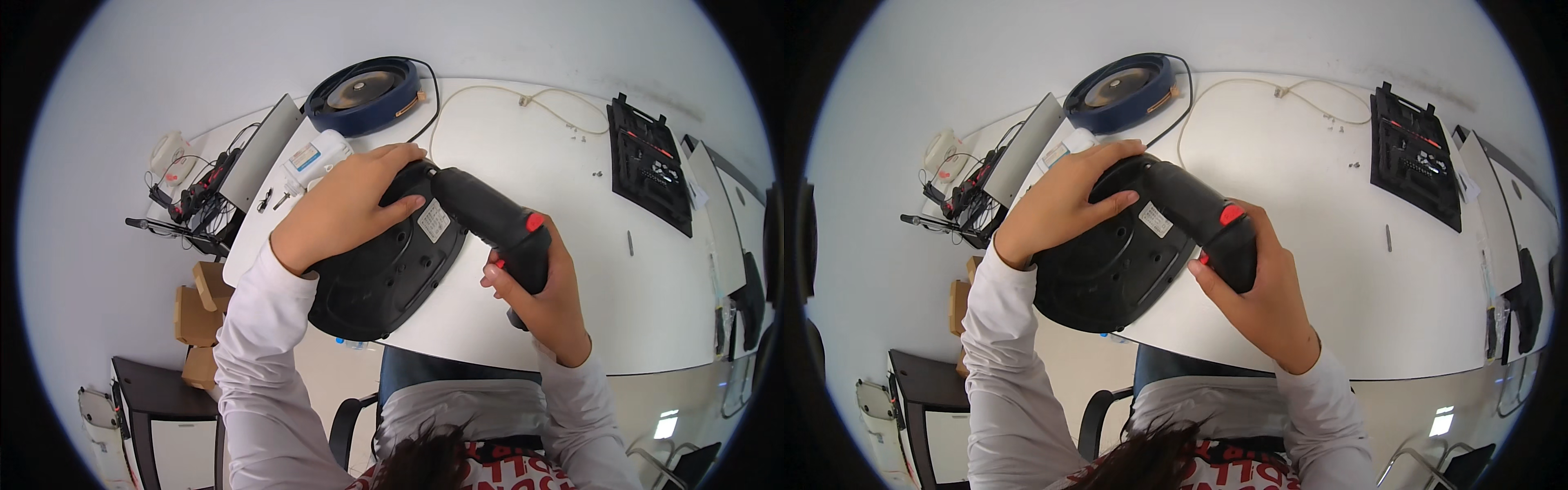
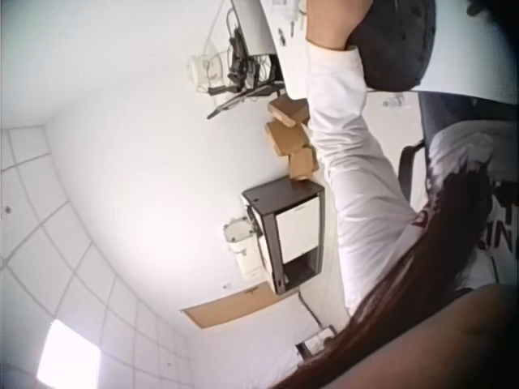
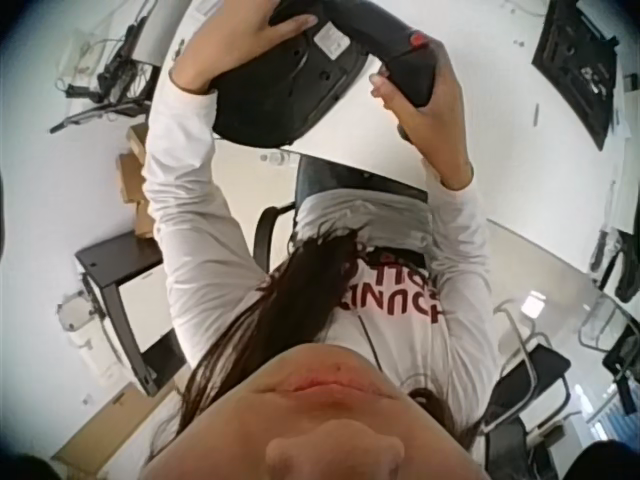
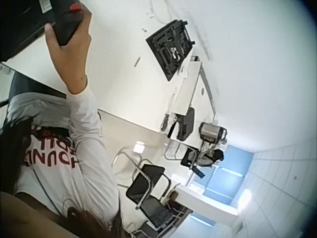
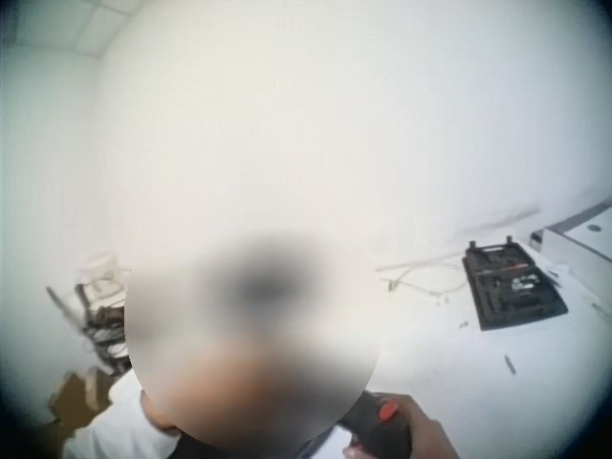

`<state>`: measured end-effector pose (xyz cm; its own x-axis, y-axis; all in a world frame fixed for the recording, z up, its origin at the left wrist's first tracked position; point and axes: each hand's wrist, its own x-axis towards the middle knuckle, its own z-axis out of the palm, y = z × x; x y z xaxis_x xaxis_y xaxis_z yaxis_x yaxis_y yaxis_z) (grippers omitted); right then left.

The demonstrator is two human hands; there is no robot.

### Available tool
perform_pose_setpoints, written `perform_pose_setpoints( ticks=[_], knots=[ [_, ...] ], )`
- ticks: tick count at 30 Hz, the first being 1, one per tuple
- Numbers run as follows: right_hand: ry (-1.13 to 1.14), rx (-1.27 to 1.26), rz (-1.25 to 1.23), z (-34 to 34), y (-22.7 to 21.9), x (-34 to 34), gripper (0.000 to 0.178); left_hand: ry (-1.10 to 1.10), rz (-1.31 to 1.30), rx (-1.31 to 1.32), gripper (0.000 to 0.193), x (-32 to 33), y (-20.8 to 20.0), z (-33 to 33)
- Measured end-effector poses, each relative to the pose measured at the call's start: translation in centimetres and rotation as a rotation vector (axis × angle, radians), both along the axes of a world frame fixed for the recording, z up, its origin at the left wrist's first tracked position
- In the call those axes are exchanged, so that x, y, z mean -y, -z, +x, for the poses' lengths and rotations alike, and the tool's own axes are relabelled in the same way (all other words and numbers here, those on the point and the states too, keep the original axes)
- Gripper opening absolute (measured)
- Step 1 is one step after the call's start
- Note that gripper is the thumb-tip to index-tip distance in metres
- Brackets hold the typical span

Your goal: The person uses a cordless electric screwdriver to fasten screws into the underside of a black plastic device base. They repeatedly pick up screws, align them in the holes, and drive them in while holding the device steady.

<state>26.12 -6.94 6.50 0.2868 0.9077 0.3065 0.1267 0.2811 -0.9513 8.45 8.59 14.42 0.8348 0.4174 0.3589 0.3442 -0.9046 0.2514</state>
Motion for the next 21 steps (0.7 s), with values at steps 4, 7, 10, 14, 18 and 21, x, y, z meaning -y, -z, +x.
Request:
perform_pose_setpoints(
  ticks=[4, 7, 10, 14, 18, 21],
  knots=[
    [-0.051, -0.037, -0.083, 0.5, -1.1, 0.1, 0.044, -0.059, -0.046, -0.058, 0.042, 0.0, -0.5, 0.1],
    [-0.052, -0.007, -0.071, 0.9, -1.0, 0.1, 0.043, -0.085, -0.044, -0.066, 0.042, 0.1, -0.4, 0.4],
    [-0.049, -0.012, -0.067, 0.8, -0.8, 0.0, 0.043, -0.077, -0.026, -0.053, 0.041, 0.0, -0.3, 0.3],
    [-0.034, -0.016, -0.069, 0.6, -1.0, 0.0, 0.043, -0.079, -0.035, -0.054, 0.041, 0.0, -0.4, 0.3],
    [-0.027, 0.007, -0.083, 0.6, -1.2, 0.0, 0.044, -0.084, -0.031, -0.047, 0.041, 0.0, -0.3, 0.3],
    [-0.029, -0.02, -0.117, 0.7, -1.4, 0.0, 0.044, -0.09, -0.011, -0.055, 0.041, 0.0, -0.3, 0.4]
  ],
)
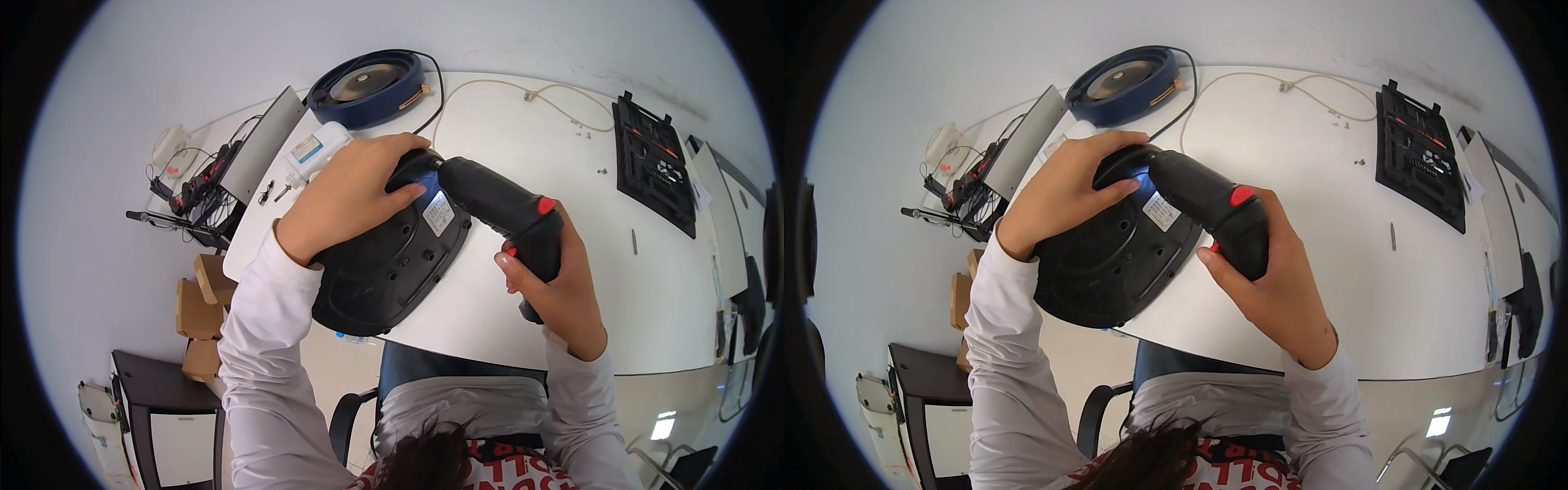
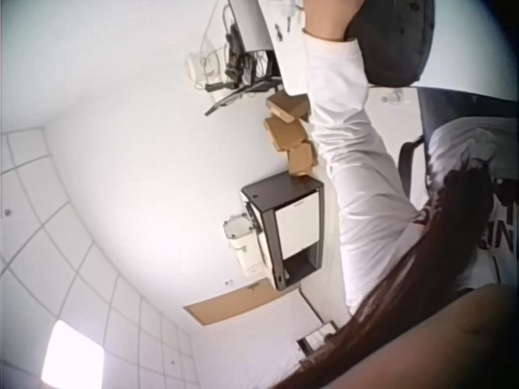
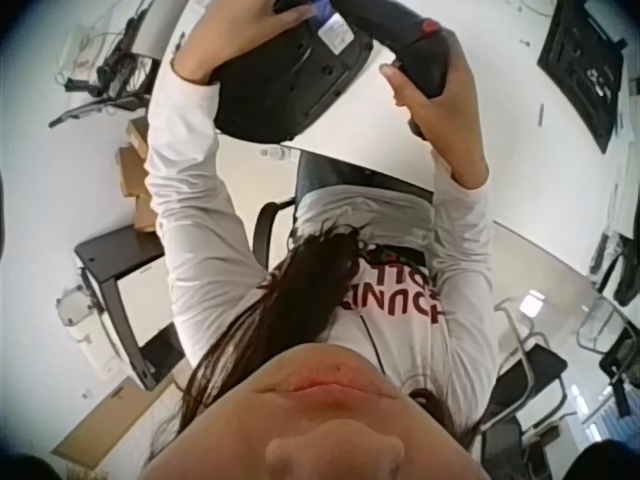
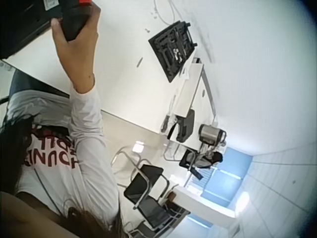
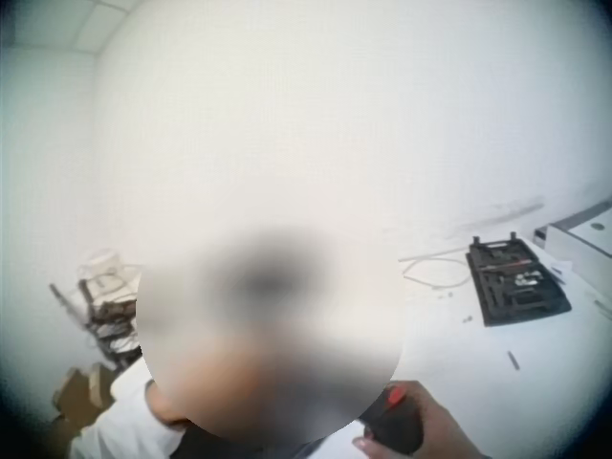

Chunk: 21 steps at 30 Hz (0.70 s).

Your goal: The person uses a cordless electric screwdriver to fasten screws into the underside of a black plastic device base. They repeatedly pick up screws, align them in the holes, and drive them in while holding the device steady.

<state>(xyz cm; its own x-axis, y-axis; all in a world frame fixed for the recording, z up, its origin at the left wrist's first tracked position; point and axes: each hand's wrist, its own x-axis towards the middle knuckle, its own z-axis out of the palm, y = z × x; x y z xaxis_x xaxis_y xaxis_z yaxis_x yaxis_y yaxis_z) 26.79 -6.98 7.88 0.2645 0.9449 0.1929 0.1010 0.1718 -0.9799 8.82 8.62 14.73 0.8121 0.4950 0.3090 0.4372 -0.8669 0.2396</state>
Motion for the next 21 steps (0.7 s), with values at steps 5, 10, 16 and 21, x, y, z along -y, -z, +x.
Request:
perform_pose_setpoints(
  ticks=[5, 10, 16, 21],
  knots=[
    [0.01, 0.003, -0.025, -0.27, -0.12, 0.09, 0.046, 0.005, -0.024, 0.004, 0.04, -0.04, -0.05, 0.08],
    [0.014, 0.008, -0.02, -0.25, -0.07, 0.12, 0.047, -0.006, -0.025, 0.005, 0.039, -0.13, -0.05, -0.05],
    [0.021, 0.032, -0.033, -0.36, -0.61, 0.09, 0.046, 0.016, -0.016, 0.022, 0.039, -0.38, 0.09, 0.03],
    [0.018, 0.032, -0.066, -0.24, -0.88, 0.1, 0.045, -0.016, -0.045, 0.018, 0.038, -0.33, 0.07, -0.03]
  ],
)
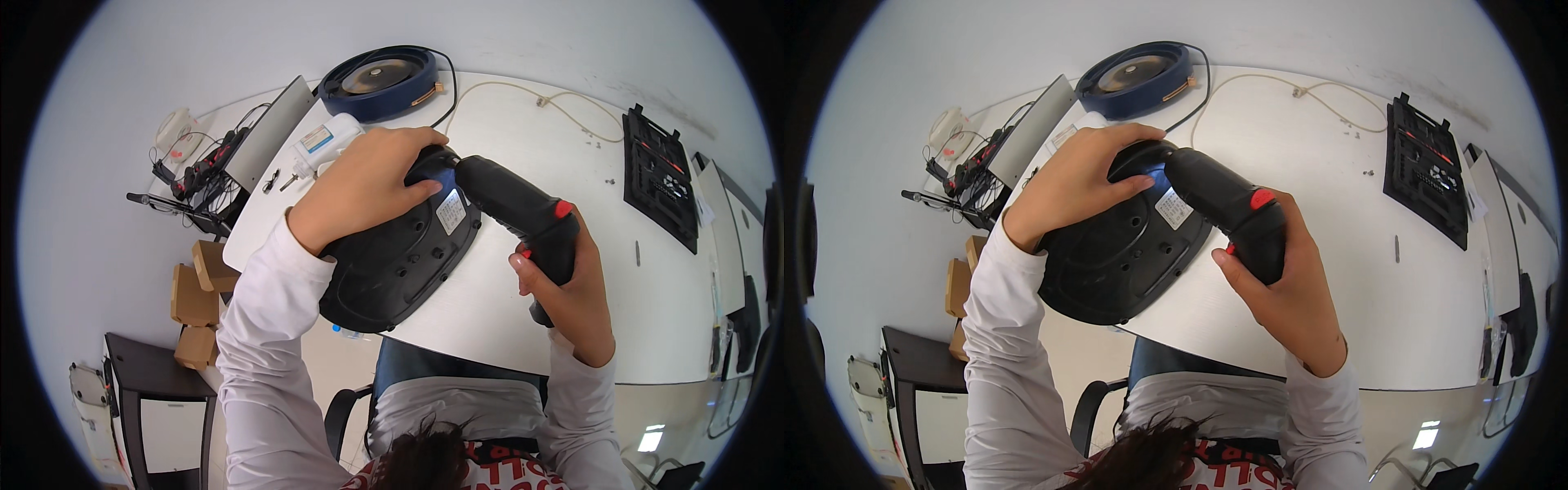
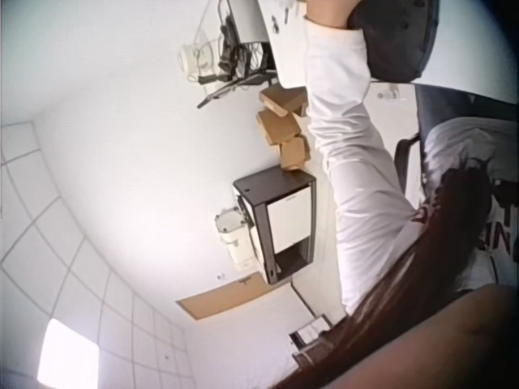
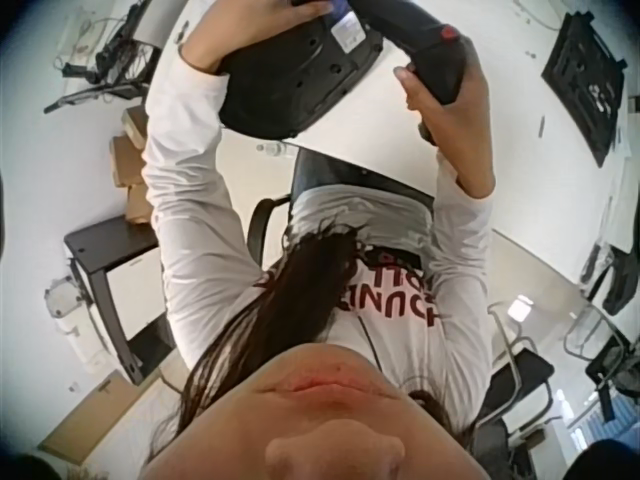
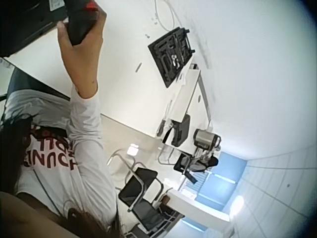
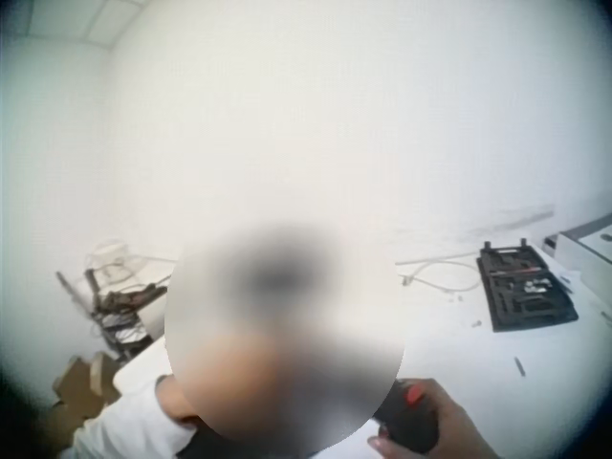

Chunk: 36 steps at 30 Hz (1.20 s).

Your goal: The person uses a cordless electric screwdriver to fasten screws into the underside of a black plastic device base. They repeatedly pick up screws, align them in the holes, and drive them in while holding the device steady.

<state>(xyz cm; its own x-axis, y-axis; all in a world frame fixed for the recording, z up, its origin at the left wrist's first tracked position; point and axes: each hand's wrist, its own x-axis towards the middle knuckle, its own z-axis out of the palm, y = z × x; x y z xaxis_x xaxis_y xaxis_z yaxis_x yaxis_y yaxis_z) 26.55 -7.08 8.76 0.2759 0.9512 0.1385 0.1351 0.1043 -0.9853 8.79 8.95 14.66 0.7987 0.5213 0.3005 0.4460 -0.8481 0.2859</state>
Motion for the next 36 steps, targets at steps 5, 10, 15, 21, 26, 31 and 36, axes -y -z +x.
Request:
perform_pose_setpoints(
  ticks=[5, 10, 15, 21, 26, 31, 36],
  knots=[
    [0.0, 0.022, 0.02, 0.1, 0.3, -0.2, 0.045, 0.003, -0.032, 0.003, 0.038, 0.0, 0.1, 0.2],
    [-0.017, -0.035, -0.059, 0.2, -0.4, 0.0, 0.044, 0.006, -0.022, 0.031, 0.039, -0.1, 0.2, 0.0],
    [0.011, 0.026, 0.054, -0.1, 0.6, -0.3, 0.044, 0.006, -0.027, 0.006, 0.039, 0.1, 0.0, 0.0],
    [-0.035, -0.058, 0.001, 0.0, -0.2, -0.1, 0.044, 0.047, 0.018, 0.051, 0.04, -0.2, 0.6, -0.4],
    [-0.021, -0.05, 0.014, -0.2, -0.2, -0.2, 0.044, 0.049, 0.057, 0.065, 0.04, -0.2, 0.7, -0.4],
    [-0.03, -0.055, -0.007, -0.1, -0.3, -0.2, 0.044, 0.027, 0.026, 0.053, 0.044, 0.1, 0.5, -0.6],
    [-0.024, -0.071, 0.01, -0.3, -0.1, -0.2, 0.042, 0.049, 0.096, 0.093, 0.048, -0.6, 1.3, -0.6]
  ],
)
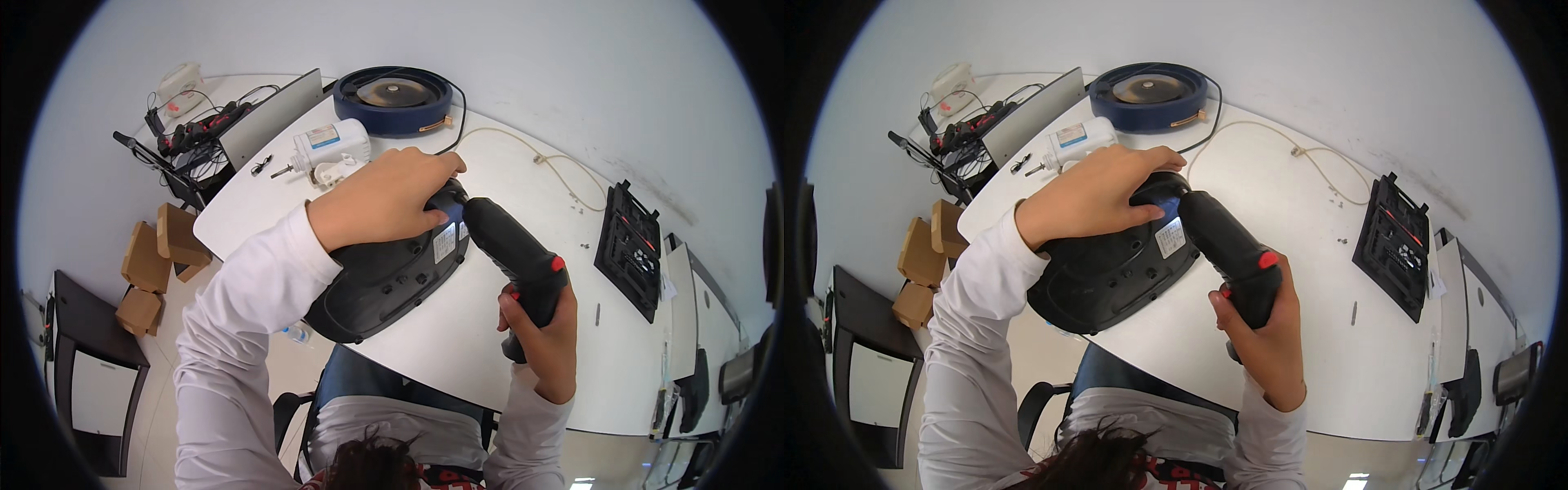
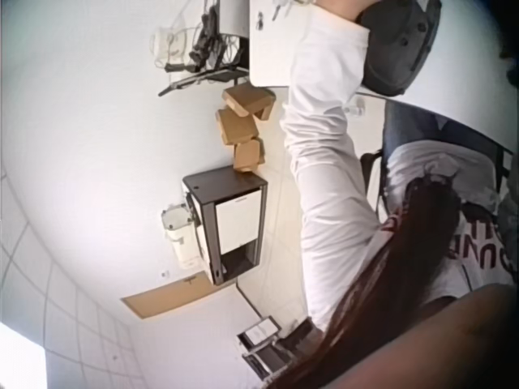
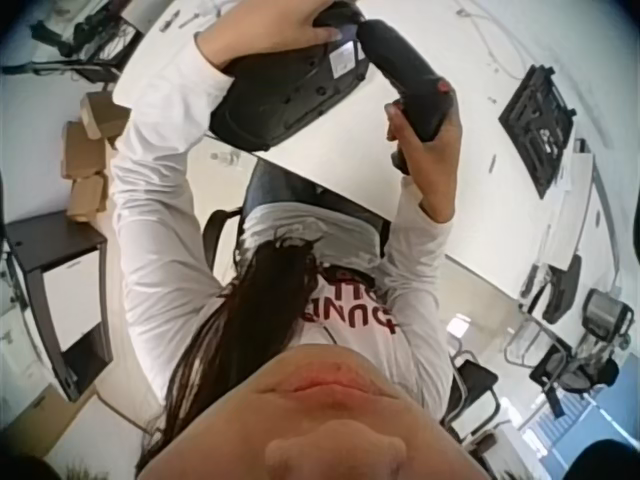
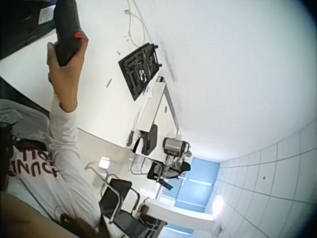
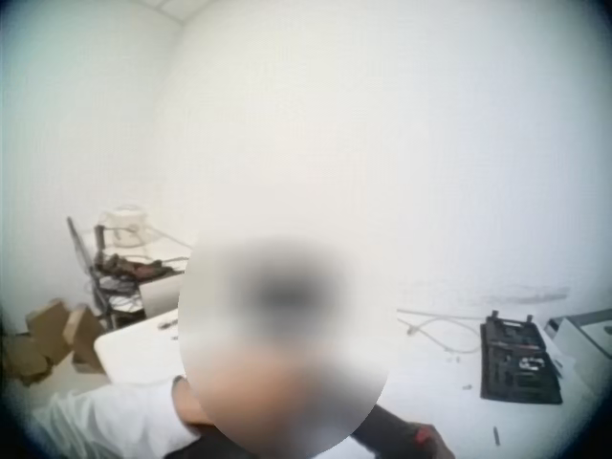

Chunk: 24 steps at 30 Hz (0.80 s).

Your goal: The person uses a cordless electric screwdriver to fasten screws into the underside of a black plastic device base. They repeatedly pick up screws, align them in the holes, and drive them in while holding the device steady.

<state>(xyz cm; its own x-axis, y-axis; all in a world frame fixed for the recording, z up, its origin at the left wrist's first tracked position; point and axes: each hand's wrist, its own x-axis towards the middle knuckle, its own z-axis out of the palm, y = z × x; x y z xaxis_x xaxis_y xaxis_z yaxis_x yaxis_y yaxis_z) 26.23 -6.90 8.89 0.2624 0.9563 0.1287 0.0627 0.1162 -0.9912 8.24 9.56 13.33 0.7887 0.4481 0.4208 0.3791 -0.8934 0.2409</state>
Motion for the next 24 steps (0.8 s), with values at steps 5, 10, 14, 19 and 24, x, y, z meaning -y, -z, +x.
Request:
perform_pose_setpoints(
  ticks=[5, 10, 14, 19, 24],
  knots=[
    [-0.004, 0.011, -0.01, 0.1, -0.1, 0.0, 0.043, -0.013, -0.05, -0.017, 0.046, 0.2, -0.3, 0.1],
    [0.008, 0.008, -0.009, 0.2, -0.1, 0.1, 0.043, -0.025, -0.09, -0.032, 0.042, 0.7, -0.8, 0.5],
    [0.0, 0.015, -0.007, 0.1, -0.2, 0.1, 0.044, -0.008, -0.06, -0.011, 0.039, 0.4, -0.5, 0.2],
    [-0.005, 0.026, -0.003, -0.5, -0.1, 0.0, 0.044, -0.015, -0.07, -0.014, 0.038, 0.5, -0.6, -0.5],
    [0.057, 0.067, -0.055, 1.0, 0.0, 0.5, 0.045, 0.124, -0.038, -0.013, 0.037, 0.3, -1.0, 1.6]
  ],
)
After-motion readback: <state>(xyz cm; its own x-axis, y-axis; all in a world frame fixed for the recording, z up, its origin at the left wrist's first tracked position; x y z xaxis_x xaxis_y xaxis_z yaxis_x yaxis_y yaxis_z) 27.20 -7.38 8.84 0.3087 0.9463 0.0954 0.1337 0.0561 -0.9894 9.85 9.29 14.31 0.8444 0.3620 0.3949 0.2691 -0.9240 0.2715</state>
